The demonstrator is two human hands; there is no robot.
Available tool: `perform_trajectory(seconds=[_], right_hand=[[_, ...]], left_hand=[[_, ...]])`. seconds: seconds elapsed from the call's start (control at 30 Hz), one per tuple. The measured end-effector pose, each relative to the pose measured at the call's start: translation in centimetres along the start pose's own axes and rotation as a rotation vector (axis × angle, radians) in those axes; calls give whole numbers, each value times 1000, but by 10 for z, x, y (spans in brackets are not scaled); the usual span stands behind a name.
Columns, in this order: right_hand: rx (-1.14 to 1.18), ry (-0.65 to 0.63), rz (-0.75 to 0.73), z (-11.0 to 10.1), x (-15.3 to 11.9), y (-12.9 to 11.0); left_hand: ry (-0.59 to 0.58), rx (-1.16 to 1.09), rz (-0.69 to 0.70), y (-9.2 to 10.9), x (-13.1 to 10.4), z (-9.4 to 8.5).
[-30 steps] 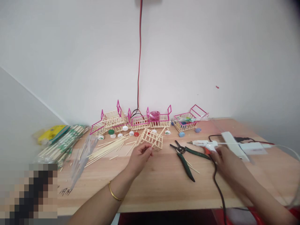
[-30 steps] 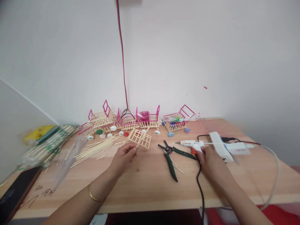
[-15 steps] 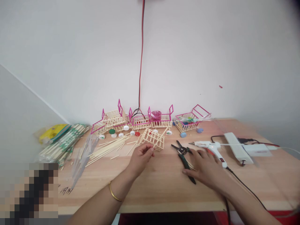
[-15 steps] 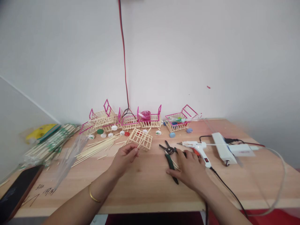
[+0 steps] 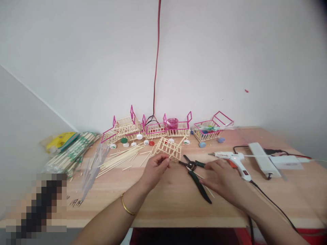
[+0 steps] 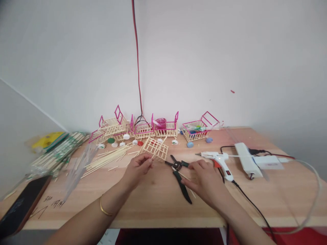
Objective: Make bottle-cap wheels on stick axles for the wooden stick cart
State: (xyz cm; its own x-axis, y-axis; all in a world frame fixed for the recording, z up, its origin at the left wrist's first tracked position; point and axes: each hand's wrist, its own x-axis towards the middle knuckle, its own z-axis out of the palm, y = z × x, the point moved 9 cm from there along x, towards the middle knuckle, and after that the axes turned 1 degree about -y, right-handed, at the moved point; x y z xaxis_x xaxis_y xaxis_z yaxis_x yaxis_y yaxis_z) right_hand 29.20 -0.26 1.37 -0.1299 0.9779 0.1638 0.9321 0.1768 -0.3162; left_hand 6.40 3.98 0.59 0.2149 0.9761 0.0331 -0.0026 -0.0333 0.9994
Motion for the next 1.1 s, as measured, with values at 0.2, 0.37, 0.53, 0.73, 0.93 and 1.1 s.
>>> perform_trajectory(seconds=[0.2, 0.37, 0.53, 0.73, 0.93, 1.1], right_hand=[[3, -174, 1, 22, -18, 1], [-229, -152, 69, 20, -17, 7], [-226, -174, 128, 14, -12, 14], [41, -171, 75, 28, -5, 7], [-344, -287, 70, 31, 5, -7], [-454, -360, -1, 22, 4, -8]], left_hand=[[-17, -2, 6, -4, 1, 1], [-9, 2, 8, -5, 2, -1], [-10, -8, 6, -4, 2, 0], [-2, 2, 12, -2, 1, 0], [4, 22, 13, -1, 0, -1], [53, -93, 15, 6, 2, -11]])
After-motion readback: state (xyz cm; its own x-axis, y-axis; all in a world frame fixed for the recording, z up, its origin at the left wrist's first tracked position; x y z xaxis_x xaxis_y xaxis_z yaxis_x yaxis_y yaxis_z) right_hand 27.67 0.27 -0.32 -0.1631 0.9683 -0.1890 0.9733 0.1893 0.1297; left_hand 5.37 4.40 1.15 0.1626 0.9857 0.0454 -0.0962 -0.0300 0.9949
